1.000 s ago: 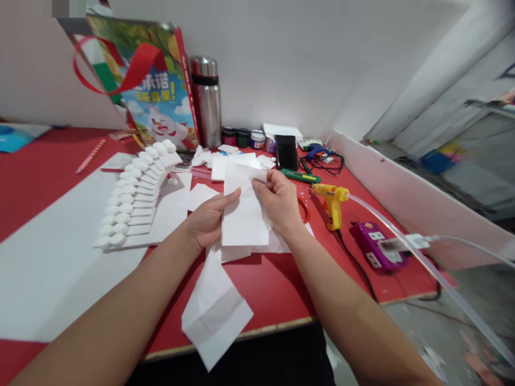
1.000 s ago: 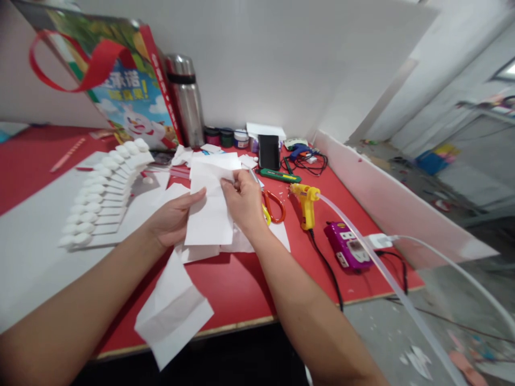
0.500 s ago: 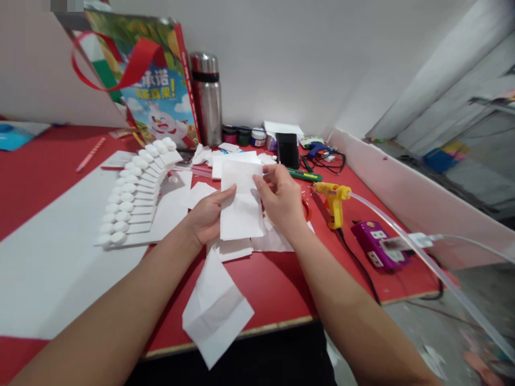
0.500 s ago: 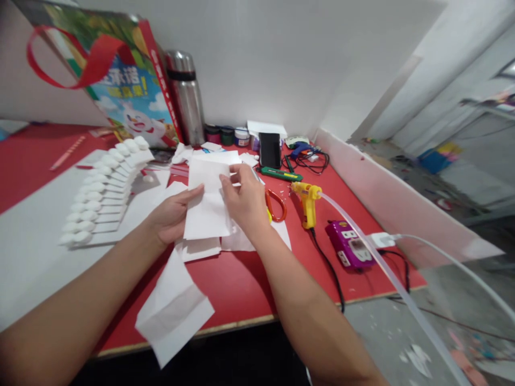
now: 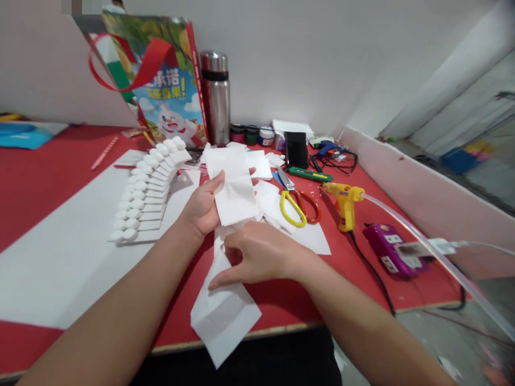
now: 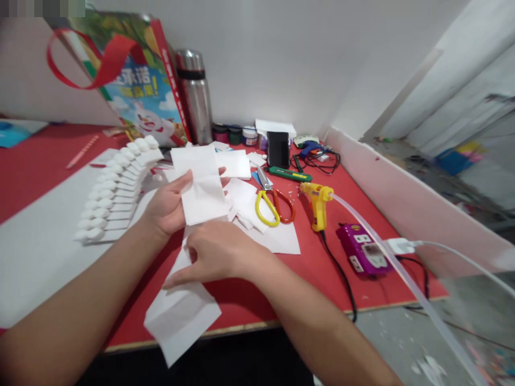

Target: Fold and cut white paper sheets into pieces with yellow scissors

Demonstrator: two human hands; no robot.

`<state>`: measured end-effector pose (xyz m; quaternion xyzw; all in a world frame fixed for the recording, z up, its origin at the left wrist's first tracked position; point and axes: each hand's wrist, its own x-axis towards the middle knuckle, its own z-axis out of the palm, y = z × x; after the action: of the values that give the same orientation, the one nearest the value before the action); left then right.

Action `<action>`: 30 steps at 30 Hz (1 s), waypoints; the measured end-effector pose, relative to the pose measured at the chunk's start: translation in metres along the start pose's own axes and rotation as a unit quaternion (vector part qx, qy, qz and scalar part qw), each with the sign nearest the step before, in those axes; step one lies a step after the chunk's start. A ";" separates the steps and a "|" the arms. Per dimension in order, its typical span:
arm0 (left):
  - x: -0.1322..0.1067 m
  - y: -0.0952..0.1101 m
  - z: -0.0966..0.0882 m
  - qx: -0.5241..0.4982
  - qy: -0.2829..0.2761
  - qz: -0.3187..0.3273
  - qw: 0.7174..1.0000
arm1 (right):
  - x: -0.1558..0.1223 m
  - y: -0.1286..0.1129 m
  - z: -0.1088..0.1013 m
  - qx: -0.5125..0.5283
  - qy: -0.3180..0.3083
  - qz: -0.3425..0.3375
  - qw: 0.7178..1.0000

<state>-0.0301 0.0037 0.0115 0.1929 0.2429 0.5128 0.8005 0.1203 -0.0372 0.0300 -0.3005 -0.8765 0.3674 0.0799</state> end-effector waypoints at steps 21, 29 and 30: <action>0.008 -0.026 -0.004 -0.045 -0.022 -0.122 0.991 | 0.000 0.048 -0.036 0.391 0.378 -0.001 0.839; 0.007 -0.023 -0.007 -0.034 -0.014 -0.133 0.990 | 0.001 0.058 -0.034 0.393 0.361 0.003 0.846; 0.007 -0.021 -0.008 -0.036 -0.006 -0.135 0.990 | 0.001 0.060 -0.033 0.379 0.348 0.021 0.857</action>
<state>-0.0166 0.0024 -0.0082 0.1321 0.2433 0.4072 0.8704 0.1599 0.0161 0.0123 -0.3739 -0.5782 0.5440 0.4794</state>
